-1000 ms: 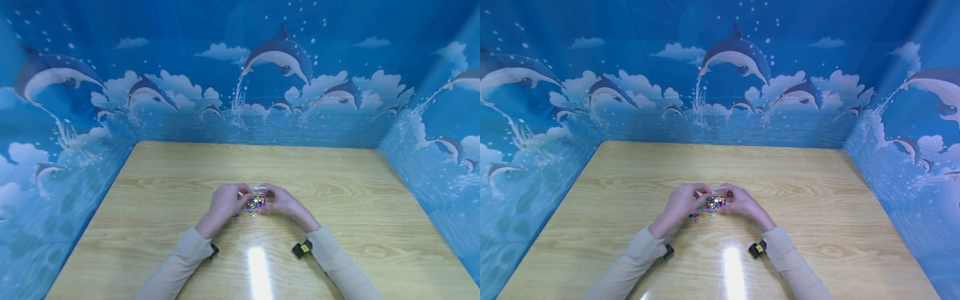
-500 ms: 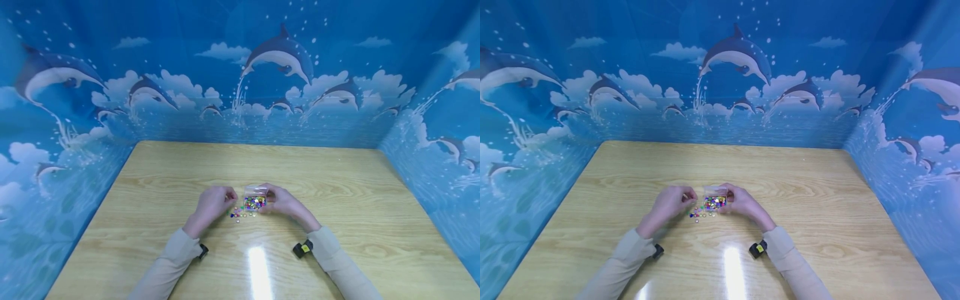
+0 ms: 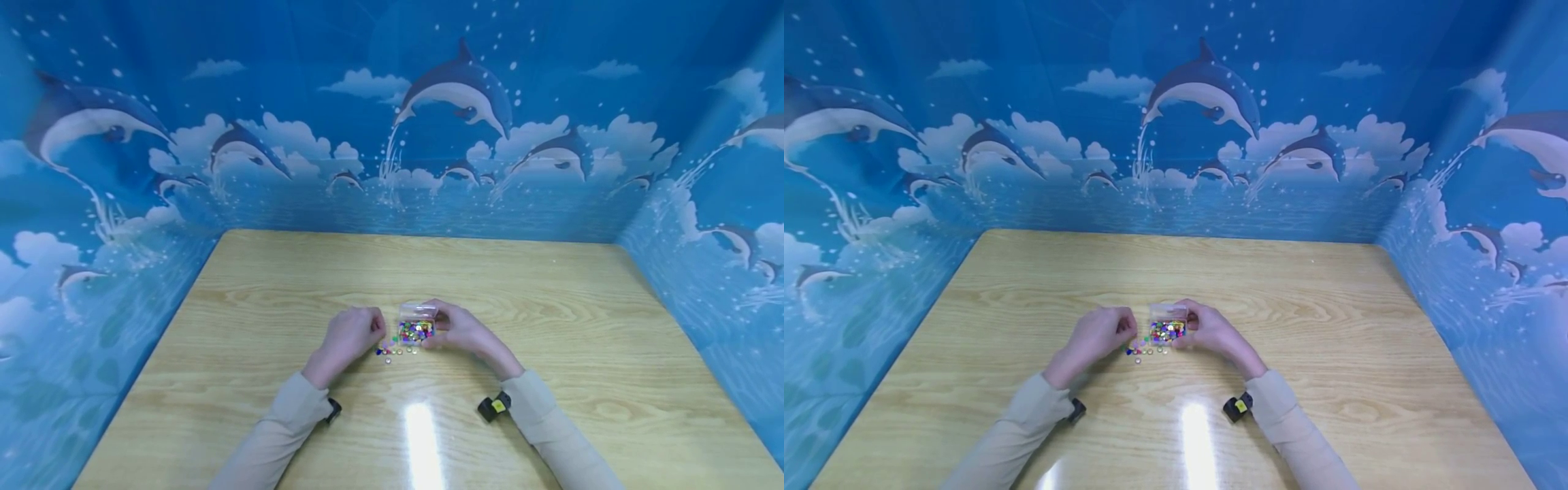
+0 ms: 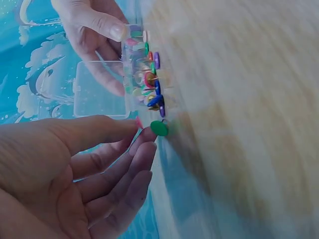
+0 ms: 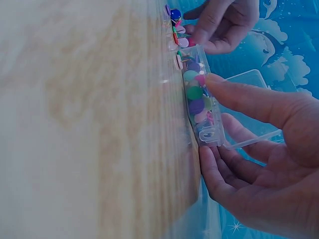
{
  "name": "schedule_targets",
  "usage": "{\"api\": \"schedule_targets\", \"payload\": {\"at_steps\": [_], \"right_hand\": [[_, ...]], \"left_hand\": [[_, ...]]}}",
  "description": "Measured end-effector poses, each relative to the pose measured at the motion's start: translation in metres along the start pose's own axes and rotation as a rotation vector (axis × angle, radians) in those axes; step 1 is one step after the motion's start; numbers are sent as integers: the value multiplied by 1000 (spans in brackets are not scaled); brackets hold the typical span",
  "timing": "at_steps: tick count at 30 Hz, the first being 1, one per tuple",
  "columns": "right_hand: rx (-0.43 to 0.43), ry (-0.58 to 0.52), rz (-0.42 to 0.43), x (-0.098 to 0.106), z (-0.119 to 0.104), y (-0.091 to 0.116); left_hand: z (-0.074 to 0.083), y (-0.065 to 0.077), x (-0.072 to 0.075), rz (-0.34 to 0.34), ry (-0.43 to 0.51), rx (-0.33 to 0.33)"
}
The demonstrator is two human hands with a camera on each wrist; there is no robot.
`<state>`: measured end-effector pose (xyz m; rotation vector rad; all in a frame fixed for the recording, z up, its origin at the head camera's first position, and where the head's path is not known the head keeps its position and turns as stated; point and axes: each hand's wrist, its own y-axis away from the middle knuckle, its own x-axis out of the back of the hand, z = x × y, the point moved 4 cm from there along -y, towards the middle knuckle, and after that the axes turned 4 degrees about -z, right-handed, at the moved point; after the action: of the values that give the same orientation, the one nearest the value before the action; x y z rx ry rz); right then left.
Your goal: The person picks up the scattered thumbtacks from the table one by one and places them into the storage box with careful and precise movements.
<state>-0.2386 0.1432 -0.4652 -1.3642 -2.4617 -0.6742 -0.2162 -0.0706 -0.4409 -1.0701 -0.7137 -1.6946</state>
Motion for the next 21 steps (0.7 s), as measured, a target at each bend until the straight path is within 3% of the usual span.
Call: {"api": "schedule_targets", "payload": {"at_steps": [6, 11, 17, 21], "right_hand": [[4, -7, 1, 0, 0, 0], [4, -14, -4, 0, 1, -1], [16, -14, -13, 0, -1, 0], [40, -45, -26, -1, -2, 0]], "left_hand": [[1, -1, 4, 31, -16, 30], [3, -1, 4, 24, 28, 31], [11, -2, 6, 18, 93, -9], [19, -3, 5, -23, 133, -42]]}}
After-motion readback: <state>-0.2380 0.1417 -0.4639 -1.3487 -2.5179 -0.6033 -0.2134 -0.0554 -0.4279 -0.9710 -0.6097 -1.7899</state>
